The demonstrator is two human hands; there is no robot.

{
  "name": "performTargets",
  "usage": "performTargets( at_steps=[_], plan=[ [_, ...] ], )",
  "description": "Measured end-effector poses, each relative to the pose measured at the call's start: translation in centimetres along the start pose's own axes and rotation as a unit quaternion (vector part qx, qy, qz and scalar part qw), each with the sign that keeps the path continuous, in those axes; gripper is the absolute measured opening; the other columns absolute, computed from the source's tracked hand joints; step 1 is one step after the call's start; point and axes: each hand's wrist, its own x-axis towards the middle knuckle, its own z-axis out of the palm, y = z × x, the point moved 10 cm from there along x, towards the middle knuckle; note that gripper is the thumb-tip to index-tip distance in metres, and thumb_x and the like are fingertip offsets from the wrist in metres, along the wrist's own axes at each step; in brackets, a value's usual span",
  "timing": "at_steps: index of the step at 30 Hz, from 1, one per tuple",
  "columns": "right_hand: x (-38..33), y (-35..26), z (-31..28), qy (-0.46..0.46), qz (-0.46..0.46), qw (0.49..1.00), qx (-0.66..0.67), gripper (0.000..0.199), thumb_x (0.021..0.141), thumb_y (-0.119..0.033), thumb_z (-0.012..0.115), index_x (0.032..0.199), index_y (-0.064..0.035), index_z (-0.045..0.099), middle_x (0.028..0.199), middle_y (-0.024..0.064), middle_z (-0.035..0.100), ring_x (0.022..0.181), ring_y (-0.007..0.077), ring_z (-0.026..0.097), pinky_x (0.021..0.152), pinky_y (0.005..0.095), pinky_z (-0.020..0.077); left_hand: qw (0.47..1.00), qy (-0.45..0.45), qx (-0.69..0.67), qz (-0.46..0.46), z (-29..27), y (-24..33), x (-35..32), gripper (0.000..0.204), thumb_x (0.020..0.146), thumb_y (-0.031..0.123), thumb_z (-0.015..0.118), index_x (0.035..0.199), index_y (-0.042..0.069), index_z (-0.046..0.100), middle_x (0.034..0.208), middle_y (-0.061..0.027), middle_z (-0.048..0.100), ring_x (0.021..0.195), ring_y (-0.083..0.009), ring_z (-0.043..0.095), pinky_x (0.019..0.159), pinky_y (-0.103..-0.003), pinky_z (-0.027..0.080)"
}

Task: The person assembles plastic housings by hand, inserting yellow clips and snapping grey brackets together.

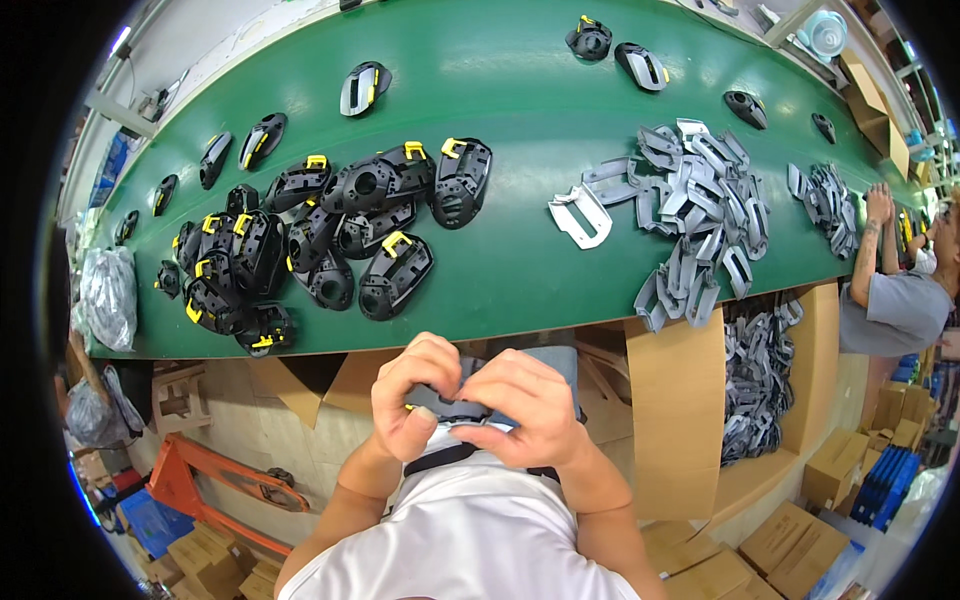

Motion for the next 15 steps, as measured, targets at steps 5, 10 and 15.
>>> performTargets(
  at_steps=[5,10,15],
  plan=[
    [-0.1,-1.9,0.1,0.011,-0.083,0.995,-0.060,0.033,0.068,-0.031,0.079,0.081,-0.0030,0.066,0.076,0.0060,0.063,0.064,0.0216,0.058,0.058,0.0309,0.0472,0.985,0.026,0.096,0.140,0.5,2.6,-0.4,0.038,0.091,0.043,0.052,0.078,0.007,0.047,0.070,-0.0062,0.055,0.066,-0.0209,0.043,0.066,-0.039,0.038],
    [-0.4,-2.6,0.1,0.019,-0.120,0.989,-0.080,0.037,0.065,-0.035,0.080,0.080,-0.0042,0.067,0.074,0.0037,0.063,0.062,0.0192,0.057,0.057,0.0310,0.0475,0.978,0.005,0.106,0.181,0.8,3.1,-0.9,0.043,0.083,0.046,0.063,0.085,0.005,0.050,0.076,-0.0072,0.057,0.069,-0.0239,0.046,0.065,-0.040,0.035],
    [-0.6,-3.0,-0.6,0.017,-0.125,0.988,-0.086,0.038,0.064,-0.037,0.081,0.081,-0.0043,0.068,0.075,0.0035,0.063,0.063,0.0189,0.056,0.057,0.0306,0.0487,0.974,-0.020,0.110,0.199,1.4,3.8,-0.7,0.057,0.067,0.055,0.075,0.084,0.007,0.049,0.077,-0.0059,0.057,0.069,-0.0231,0.046,0.064,-0.039,0.034]
  ],
)
